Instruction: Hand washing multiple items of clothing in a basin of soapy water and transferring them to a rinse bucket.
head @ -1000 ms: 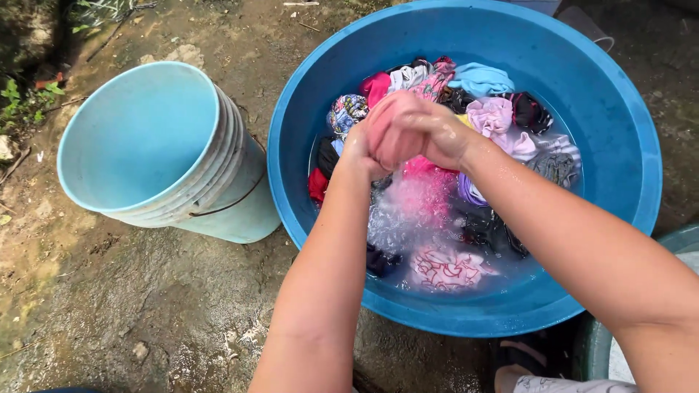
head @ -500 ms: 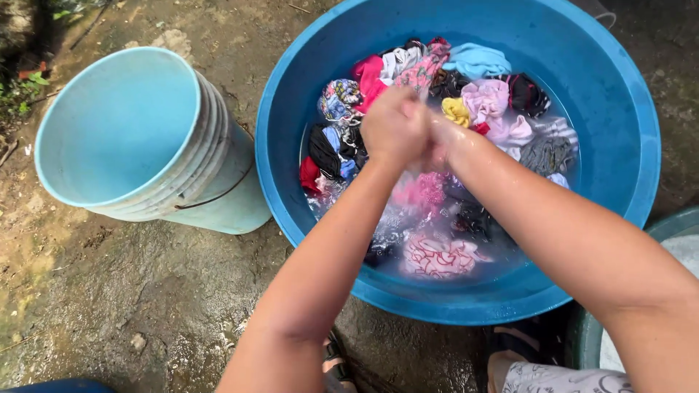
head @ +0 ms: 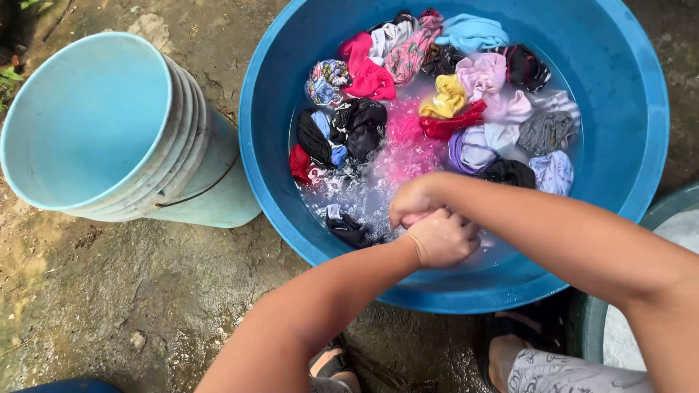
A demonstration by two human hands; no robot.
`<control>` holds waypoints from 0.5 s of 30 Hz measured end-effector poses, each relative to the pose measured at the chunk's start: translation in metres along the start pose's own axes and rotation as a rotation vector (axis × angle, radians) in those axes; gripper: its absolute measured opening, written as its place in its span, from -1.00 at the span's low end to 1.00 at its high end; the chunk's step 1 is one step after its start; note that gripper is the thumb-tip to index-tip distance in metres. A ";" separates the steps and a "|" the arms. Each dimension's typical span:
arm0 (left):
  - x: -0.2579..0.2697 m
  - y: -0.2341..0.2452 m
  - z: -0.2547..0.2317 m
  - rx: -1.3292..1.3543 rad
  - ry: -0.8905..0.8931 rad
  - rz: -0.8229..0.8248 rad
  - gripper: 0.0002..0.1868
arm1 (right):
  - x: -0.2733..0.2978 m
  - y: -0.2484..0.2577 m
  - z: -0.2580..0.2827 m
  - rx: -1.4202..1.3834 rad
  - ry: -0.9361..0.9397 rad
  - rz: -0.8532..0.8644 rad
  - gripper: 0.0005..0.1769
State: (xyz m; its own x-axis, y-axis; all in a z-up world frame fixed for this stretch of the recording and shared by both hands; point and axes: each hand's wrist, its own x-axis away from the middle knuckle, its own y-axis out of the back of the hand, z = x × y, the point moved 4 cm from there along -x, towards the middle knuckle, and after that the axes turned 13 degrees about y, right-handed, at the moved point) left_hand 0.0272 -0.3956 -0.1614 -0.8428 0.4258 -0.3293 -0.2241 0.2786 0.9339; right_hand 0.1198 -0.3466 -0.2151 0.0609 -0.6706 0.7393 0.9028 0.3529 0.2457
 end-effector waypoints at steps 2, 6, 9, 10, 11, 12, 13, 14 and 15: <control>0.003 -0.031 0.009 -0.095 -0.031 0.150 -0.73 | -0.054 -0.001 -0.021 0.407 0.232 -0.012 -0.66; 0.017 -0.088 0.019 -0.158 -0.028 0.277 -0.69 | -0.086 -0.017 -0.023 0.807 0.216 -0.305 -0.68; 0.022 -0.093 0.035 0.622 0.253 0.140 -0.53 | -0.058 -0.024 0.006 0.659 0.079 -0.426 -0.71; 0.021 -0.086 0.040 0.617 0.263 0.137 -0.53 | -0.082 -0.015 -0.014 0.665 0.089 -0.421 -0.71; 0.020 -0.083 0.047 0.295 0.160 0.351 -0.61 | -0.109 -0.003 -0.022 0.810 0.228 -0.368 -0.69; 0.023 -0.081 0.056 -0.030 0.053 0.557 -0.67 | -0.135 0.009 -0.030 0.955 0.367 -0.313 -0.68; 0.012 -0.030 0.063 -0.033 0.066 0.550 -0.67 | -0.099 0.034 -0.029 0.968 0.373 -0.305 -0.68; 0.001 0.022 0.073 -0.145 0.159 0.485 -0.71 | -0.072 0.062 -0.014 0.730 0.332 -0.386 -0.66; -0.010 0.075 0.084 -0.261 0.250 0.420 -0.74 | -0.049 0.083 0.009 0.490 0.291 -0.462 -0.64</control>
State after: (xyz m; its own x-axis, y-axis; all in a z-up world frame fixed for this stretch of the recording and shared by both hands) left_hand 0.0596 -0.3063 -0.0996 -0.9692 0.2282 0.0924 0.0693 -0.1072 0.9918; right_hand 0.1876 -0.2786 -0.2256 -0.1077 -0.9439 0.3121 0.5735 0.1974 0.7951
